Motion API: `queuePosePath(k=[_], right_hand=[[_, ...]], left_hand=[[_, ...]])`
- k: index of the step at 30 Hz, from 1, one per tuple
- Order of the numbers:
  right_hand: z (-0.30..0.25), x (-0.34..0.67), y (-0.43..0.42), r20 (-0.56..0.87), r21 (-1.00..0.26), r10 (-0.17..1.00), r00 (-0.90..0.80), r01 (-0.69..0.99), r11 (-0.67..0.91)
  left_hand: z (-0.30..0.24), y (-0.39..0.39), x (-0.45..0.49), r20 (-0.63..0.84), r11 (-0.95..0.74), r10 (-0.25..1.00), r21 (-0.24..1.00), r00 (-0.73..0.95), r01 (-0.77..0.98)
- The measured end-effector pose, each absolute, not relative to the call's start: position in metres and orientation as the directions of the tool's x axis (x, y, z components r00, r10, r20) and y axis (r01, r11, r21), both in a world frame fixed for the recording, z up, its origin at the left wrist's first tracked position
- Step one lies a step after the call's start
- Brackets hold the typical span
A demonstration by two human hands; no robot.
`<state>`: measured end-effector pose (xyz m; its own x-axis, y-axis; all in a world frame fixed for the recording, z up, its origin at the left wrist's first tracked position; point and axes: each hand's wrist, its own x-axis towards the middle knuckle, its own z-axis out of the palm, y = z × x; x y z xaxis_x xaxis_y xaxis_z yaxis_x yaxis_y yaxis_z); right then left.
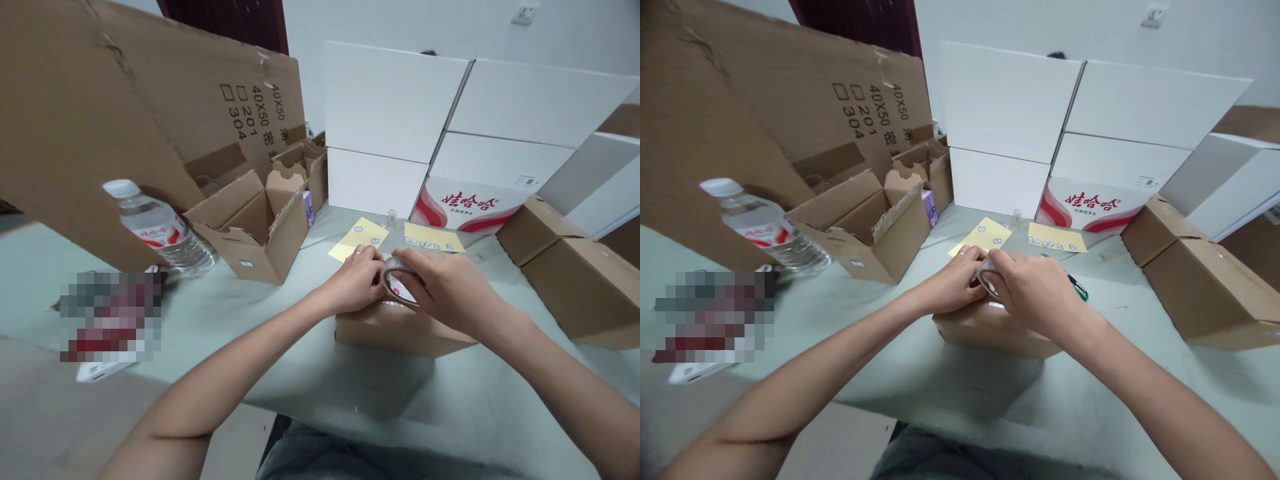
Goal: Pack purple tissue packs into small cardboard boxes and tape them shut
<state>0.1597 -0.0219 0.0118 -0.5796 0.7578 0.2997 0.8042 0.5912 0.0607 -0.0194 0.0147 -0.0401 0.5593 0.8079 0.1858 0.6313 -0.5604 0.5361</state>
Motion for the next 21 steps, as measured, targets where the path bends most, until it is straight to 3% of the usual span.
queuePosePath(k=[11,13,18,21], right_hand=[[0.000,0.171,-0.023,0.444,0.107,0.680,-0.583,0.788,0.606],[-0.001,0.170,-0.022,0.464,0.029,0.684,-0.564,0.781,0.624],[0.000,0.166,-0.013,0.466,-0.352,0.769,-0.438,0.705,0.615],[0.000,0.165,-0.008,0.474,-0.490,0.787,-0.394,0.625,0.608]], left_hand=[[-0.040,0.001,-0.019,0.220,-0.551,0.829,0.475,0.514,0.686],[-0.039,-0.002,-0.018,0.197,-0.558,0.824,0.447,0.532,0.699],[-0.038,-0.001,-0.011,0.163,-0.550,0.831,0.379,0.532,0.744],[-0.036,0.002,-0.003,0.158,-0.511,0.858,0.343,0.488,0.788]])
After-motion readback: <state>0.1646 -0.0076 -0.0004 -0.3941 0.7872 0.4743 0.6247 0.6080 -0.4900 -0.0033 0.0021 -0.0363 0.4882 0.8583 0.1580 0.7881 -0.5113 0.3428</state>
